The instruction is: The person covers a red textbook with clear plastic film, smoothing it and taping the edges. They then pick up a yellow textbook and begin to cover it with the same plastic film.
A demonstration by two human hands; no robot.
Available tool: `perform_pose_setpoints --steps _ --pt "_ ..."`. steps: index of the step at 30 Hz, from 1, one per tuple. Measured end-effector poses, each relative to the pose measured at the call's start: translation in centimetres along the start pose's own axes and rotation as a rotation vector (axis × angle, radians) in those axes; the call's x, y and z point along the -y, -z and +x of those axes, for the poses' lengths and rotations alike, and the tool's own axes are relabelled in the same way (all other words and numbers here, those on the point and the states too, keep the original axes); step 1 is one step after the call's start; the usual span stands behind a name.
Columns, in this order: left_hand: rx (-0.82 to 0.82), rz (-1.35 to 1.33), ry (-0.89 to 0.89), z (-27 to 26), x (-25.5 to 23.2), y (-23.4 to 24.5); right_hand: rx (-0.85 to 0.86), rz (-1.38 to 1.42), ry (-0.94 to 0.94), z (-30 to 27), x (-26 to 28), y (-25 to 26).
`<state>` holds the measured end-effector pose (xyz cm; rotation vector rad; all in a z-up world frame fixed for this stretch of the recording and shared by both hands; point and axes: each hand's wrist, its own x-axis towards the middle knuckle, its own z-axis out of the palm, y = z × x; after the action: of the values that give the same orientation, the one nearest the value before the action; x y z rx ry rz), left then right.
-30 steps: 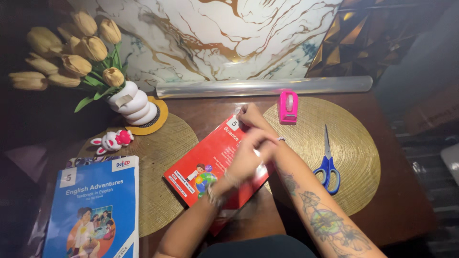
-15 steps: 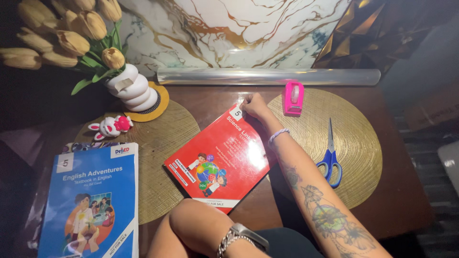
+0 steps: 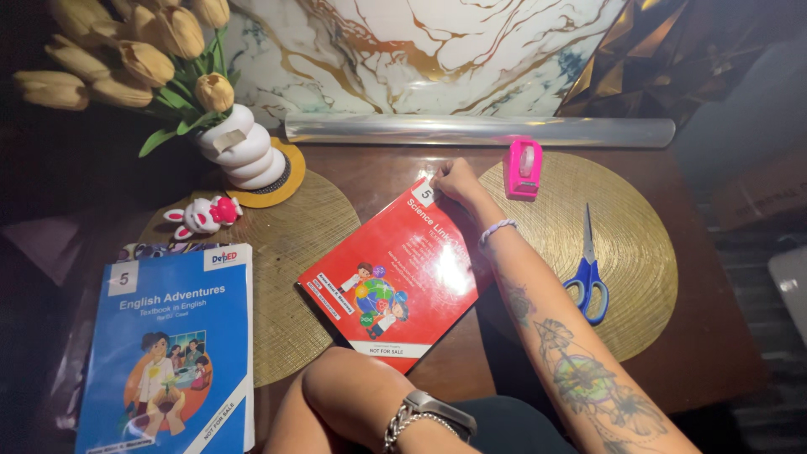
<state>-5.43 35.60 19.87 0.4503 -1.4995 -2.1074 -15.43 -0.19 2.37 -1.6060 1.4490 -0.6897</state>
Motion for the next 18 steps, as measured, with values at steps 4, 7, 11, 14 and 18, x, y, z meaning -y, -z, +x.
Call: perform_pose_setpoints --steps 4,7,11,14,18 --pt "-0.011 0.025 -0.012 0.7 -0.5 1.4 -0.075 -0.157 -0.042 -0.5 0.8 0.0" --pt "-0.036 0.062 -0.035 0.8 -1.5 1.1 -0.092 -0.202 -0.061 -1.0 1.1 0.2" --pt "-0.153 0.250 -0.146 2.2 -1.3 1.2 -0.108 -0.215 -0.019 -2.3 -0.2 0.9" --pt "-0.489 0.671 -0.250 9.1 0.3 8.2 -0.106 -0.240 0.025 -3.6 -1.9 1.3" --pt "-0.744 1.260 -0.134 11.9 2.5 17.2 -0.103 -0.212 0.015 -5.9 -3.5 2.6"
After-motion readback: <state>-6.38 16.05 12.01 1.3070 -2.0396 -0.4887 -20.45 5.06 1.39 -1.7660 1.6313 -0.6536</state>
